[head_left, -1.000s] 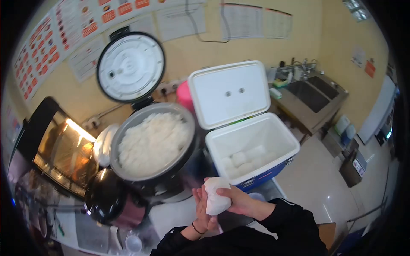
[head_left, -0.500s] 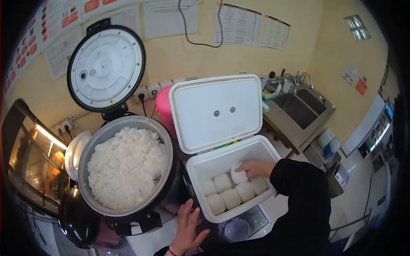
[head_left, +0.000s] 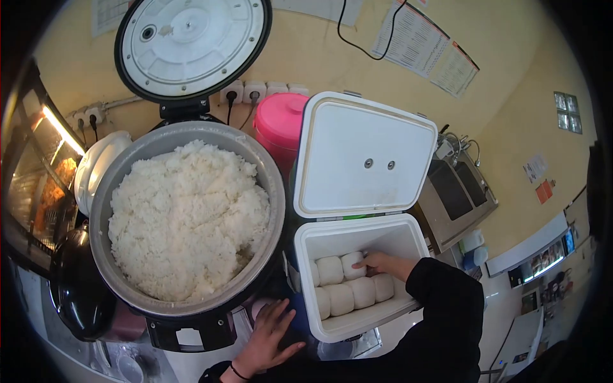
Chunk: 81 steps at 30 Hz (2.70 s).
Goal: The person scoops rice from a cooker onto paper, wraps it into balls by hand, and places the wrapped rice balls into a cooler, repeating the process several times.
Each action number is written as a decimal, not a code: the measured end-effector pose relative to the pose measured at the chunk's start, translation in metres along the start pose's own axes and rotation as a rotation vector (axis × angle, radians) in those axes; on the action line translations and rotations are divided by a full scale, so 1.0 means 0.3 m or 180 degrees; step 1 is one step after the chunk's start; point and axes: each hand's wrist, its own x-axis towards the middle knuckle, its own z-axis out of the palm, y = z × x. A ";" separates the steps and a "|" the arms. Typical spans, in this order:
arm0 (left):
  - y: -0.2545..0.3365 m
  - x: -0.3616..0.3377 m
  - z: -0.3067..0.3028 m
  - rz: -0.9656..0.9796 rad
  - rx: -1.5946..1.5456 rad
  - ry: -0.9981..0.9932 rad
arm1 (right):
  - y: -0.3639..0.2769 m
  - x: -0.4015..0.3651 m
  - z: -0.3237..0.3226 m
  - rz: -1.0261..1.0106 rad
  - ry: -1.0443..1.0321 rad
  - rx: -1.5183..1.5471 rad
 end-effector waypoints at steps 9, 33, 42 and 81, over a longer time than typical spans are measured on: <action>0.047 0.003 0.101 -0.0223 0.0074 -0.0024 | -0.033 0.010 0.034 -0.0036 0.0365 -0.1584; -0.159 -0.932 -0.087 -0.2331 0.2513 0.0345 | 0.390 -0.610 0.767 -0.2465 -0.0570 -0.2158; -0.147 -0.930 -0.117 -0.2468 0.1348 0.1356 | -0.434 -0.807 0.740 -0.4373 0.4165 -0.3394; -0.032 -0.276 -0.330 -0.0329 0.1082 0.2234 | -0.516 -0.868 1.141 -0.3645 0.0787 -0.5063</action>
